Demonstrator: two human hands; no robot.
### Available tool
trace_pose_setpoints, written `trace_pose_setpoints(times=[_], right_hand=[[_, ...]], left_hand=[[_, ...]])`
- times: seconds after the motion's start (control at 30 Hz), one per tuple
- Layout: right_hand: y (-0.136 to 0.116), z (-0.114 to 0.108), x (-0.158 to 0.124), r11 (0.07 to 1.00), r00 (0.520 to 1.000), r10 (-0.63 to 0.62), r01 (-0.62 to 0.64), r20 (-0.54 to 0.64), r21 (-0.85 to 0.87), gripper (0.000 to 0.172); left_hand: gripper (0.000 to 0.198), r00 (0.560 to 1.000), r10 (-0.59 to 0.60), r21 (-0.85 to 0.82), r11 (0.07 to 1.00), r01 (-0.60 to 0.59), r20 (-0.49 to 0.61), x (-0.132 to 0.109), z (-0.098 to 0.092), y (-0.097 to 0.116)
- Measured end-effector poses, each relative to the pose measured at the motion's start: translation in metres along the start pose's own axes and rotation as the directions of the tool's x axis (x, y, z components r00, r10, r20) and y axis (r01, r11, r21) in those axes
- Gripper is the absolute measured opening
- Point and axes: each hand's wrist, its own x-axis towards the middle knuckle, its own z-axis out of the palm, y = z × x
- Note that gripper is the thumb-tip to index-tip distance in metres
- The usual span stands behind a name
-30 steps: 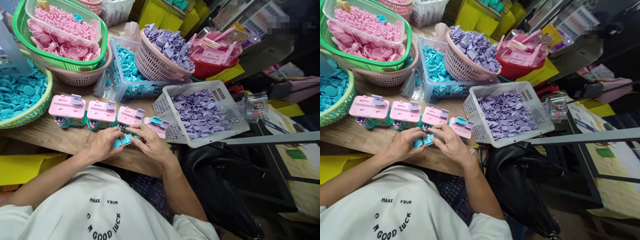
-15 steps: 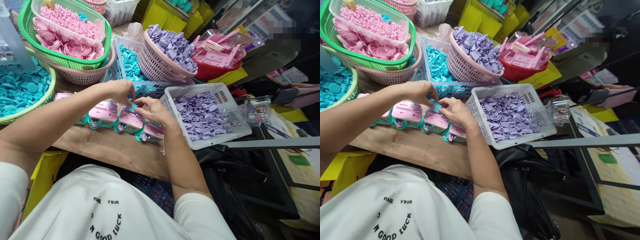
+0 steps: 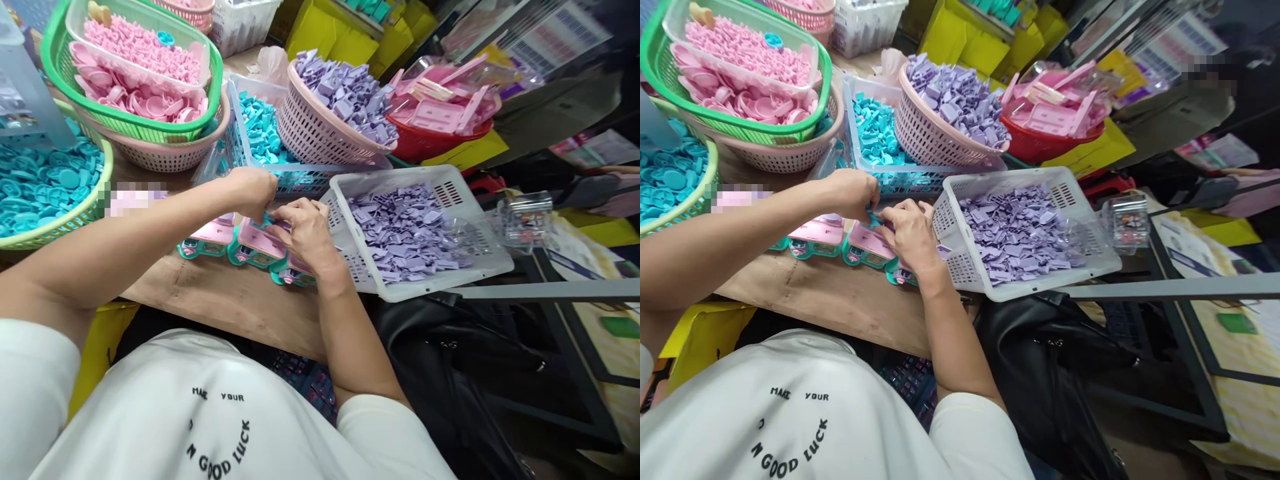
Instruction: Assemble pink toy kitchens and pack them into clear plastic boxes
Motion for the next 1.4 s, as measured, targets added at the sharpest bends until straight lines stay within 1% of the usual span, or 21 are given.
trace_pose_setpoints(times=[0.1,0.13,0.17,0.23,0.27,0.33,0.4,0.43,0.47,0.53,0.6,0.67,0.77,0.83,0.93,1.0,1.1,1.17,1.27,1.33,1.4], right_hand=[[-0.009,-0.003,-0.005,1.0,1.0,-0.001,0.001,-0.031,-0.014,0.017],[-0.015,-0.005,-0.006,1.0,0.998,-0.011,0.012,-0.063,0.015,0.02],[-0.021,-0.006,-0.007,0.997,0.993,-0.022,0.03,-0.114,0.067,0.023],[-0.039,-0.008,-0.006,0.973,0.97,-0.026,0.08,-0.241,0.218,0.034],[-0.049,-0.007,-0.004,0.948,0.953,-0.015,0.11,-0.302,0.298,0.04],[-0.068,-0.001,0.003,0.888,0.922,0.021,0.16,-0.386,0.431,0.045],[-0.081,0.007,0.015,0.817,0.911,0.071,0.18,-0.406,0.547,0.042],[-0.086,0.011,0.021,0.77,0.911,0.103,0.181,-0.399,0.612,0.04],[-0.088,0.015,0.028,0.711,0.915,0.14,0.174,-0.379,0.681,0.039],[-0.092,0.021,0.04,0.574,0.934,0.204,0.127,-0.292,0.809,0.04],[-0.095,0.024,0.049,0.463,0.96,0.22,0.054,-0.174,0.885,0.045],[-0.101,0.024,0.054,0.43,0.976,0.193,0.005,-0.098,0.903,0.048],[-0.108,0.023,0.061,0.488,0.986,0.115,0.051,-0.122,0.871,0.048],[-0.109,0.023,0.068,0.529,0.994,0.026,0.074,-0.104,0.846,0.047],[-0.103,0.026,0.08,0.612,0.991,-0.13,0.051,0.037,0.789,0.042],[-0.098,0.03,0.086,0.695,0.972,-0.201,0.051,0.125,0.717,0.038],[-0.089,0.037,0.089,0.776,0.953,-0.225,0.049,0.203,0.629,0.034],[-0.084,0.043,0.089,0.774,0.944,-0.222,0.018,0.244,0.633,0.034],[-0.077,0.051,0.088,0.715,0.928,-0.213,-0.064,0.305,0.696,0.038],[-0.075,0.054,0.086,0.681,0.929,-0.193,-0.105,0.315,0.725,0.04],[-0.075,0.055,0.084,0.68,0.938,-0.171,-0.108,0.3,0.725,0.04]], left_hand=[[0.03,0.987,-0.126,0.2,0.974,0.105,0.096,-0.015,-0.012,0.018],[0.032,0.986,-0.146,0.194,0.973,0.128,0.083,-0.024,-0.017,0.024],[0.035,0.987,-0.156,0.132,0.98,0.149,0.043,-0.034,-0.021,0.029],[0.043,0.977,-0.199,-0.135,0.973,0.187,-0.075,-0.055,-0.026,0.037],[0.047,0.96,-0.249,-0.302,0.932,0.202,-0.126,-0.064,-0.027,0.04],[0.055,0.918,-0.368,-0.585,0.782,0.217,-0.151,-0.081,-0.029,0.044],[0.056,0.882,-0.457,-0.744,0.628,0.228,-0.116,-0.095,-0.034,0.044],[0.054,0.872,-0.481,-0.785,0.575,0.23,-0.097,-0.1,-0.038,0.042],[0.049,0.868,-0.49,-0.807,0.543,0.232,-0.081,-0.106,-0.043,0.039],[0.039,0.882,-0.469,-0.81,0.537,0.235,-0.055,-0.115,-0.054,0.032],[0.032,0.896,-0.441,-0.785,0.573,0.235,-0.053,-0.123,-0.063,0.024],[0.027,0.882,-0.46,-0.757,0.613,0.227,-0.107,-0.129,-0.068,0.019],[0.027,0.847,-0.498,-0.705,0.668,0.238,-0.186,-0.135,-0.075,0.013],[0.03,0.865,-0.466,-0.595,0.754,0.278,-0.186,-0.137,-0.082,0.007],[0.032,0.896,-0.429,-0.239,0.887,0.394,-0.113,-0.137,-0.095,-0.006],[0.03,0.903,-0.43,0.02,0.902,0.431,-0.01,-0.134,-0.104,-0.015],[0.03,0.904,-0.41,0.261,0.892,0.369,0.121,-0.123,-0.109,-0.022],[0.033,0.906,-0.384,0.345,0.886,0.308,0.176,-0.114,-0.108,-0.025],[0.035,0.913,-0.337,0.405,0.886,0.225,0.229,-0.103,-0.104,-0.028],[0.035,0.916,-0.313,0.422,0.887,0.188,0.249,-0.099,-0.103,-0.031],[0.036,0.903,-0.324,0.436,0.882,0.18,0.283,-0.096,-0.104,-0.033]])
